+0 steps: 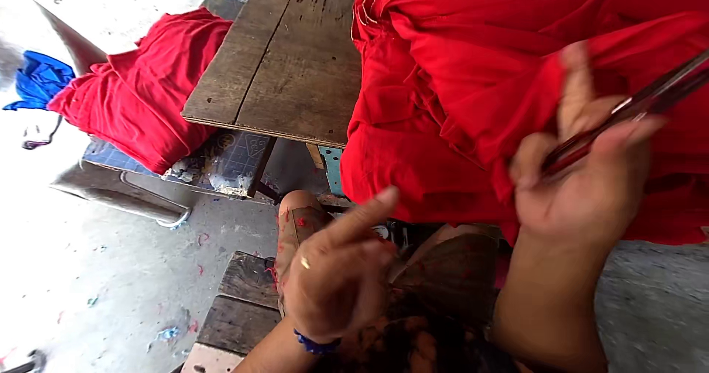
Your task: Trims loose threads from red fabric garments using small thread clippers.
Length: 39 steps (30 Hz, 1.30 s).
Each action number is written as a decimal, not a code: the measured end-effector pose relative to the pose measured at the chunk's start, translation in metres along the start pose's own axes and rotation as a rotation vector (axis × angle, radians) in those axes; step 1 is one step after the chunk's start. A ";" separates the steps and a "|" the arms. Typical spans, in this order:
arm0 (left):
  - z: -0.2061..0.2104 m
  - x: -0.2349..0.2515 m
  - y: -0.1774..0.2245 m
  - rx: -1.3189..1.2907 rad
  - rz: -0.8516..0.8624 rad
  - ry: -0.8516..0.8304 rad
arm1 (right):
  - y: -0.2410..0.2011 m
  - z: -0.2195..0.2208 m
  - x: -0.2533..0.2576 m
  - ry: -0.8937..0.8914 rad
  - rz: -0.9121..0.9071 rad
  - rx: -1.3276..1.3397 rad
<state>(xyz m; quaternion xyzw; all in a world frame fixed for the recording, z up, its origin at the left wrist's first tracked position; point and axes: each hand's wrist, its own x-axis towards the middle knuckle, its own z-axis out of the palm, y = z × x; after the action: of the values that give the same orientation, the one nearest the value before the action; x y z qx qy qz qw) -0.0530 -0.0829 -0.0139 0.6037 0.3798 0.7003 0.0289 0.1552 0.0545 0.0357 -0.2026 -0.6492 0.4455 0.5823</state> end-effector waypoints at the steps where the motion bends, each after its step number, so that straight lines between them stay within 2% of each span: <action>1: 0.000 0.001 -0.006 0.002 -0.066 0.055 | 0.006 -0.013 0.012 0.083 -0.018 -0.027; 4: -0.001 0.004 -0.029 -0.019 -0.241 0.142 | 0.018 -0.031 0.024 0.269 0.079 0.082; 6: -0.002 0.005 -0.044 0.099 -0.296 0.079 | 0.015 -0.030 0.020 0.260 0.075 0.070; 8: 0.001 0.014 -0.053 0.241 -0.270 -0.001 | 0.013 -0.023 0.014 0.274 0.011 -0.032; 10: 0.007 0.030 -0.057 0.345 -0.235 -0.090 | 0.012 -0.016 0.012 0.287 -0.082 -0.287; 13: 0.014 0.051 -0.066 0.437 -0.280 -0.274 | 0.004 -0.011 0.008 0.183 -0.087 -1.031; 15: 0.017 0.053 -0.077 0.401 -0.320 -0.332 | 0.009 -0.011 0.014 0.154 -0.036 -1.207; 18: 0.015 0.047 -0.085 0.320 -0.330 -0.268 | 0.013 -0.032 0.025 0.279 -0.107 -1.047; 20: 0.015 0.041 -0.082 0.395 -0.319 -0.217 | 0.010 -0.034 0.030 0.397 -0.199 -0.897; 22: 0.020 0.046 -0.078 0.473 -0.228 -0.199 | 0.010 -0.028 0.029 0.390 -0.237 -0.820; 24: 0.029 0.063 -0.074 0.505 -0.088 -0.249 | 0.015 -0.024 0.022 0.297 -0.228 -0.765; 27: 0.052 0.106 -0.071 0.506 0.172 -0.468 | 0.020 -0.021 0.015 0.190 -0.232 -0.656; 30: 0.085 0.152 -0.075 0.444 0.413 -0.762 | 0.015 -0.024 0.010 0.188 -0.245 -0.566; 32: 0.109 0.180 -0.082 0.344 0.411 -0.931 | 0.008 -0.029 0.004 0.192 -0.266 -0.546; 34: 0.132 0.204 -0.095 0.297 0.331 -1.070 | -0.001 -0.036 -0.007 0.199 -0.292 -0.554; 39: 0.181 0.245 -0.094 0.434 0.198 -1.462 | -0.026 -0.066 -0.056 0.322 -0.249 -0.587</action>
<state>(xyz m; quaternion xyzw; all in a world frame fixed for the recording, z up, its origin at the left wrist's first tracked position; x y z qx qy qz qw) -0.0013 0.1965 0.1315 0.9365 0.3373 0.0323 0.0908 0.2365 0.0198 0.0196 -0.3481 -0.6693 0.1280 0.6439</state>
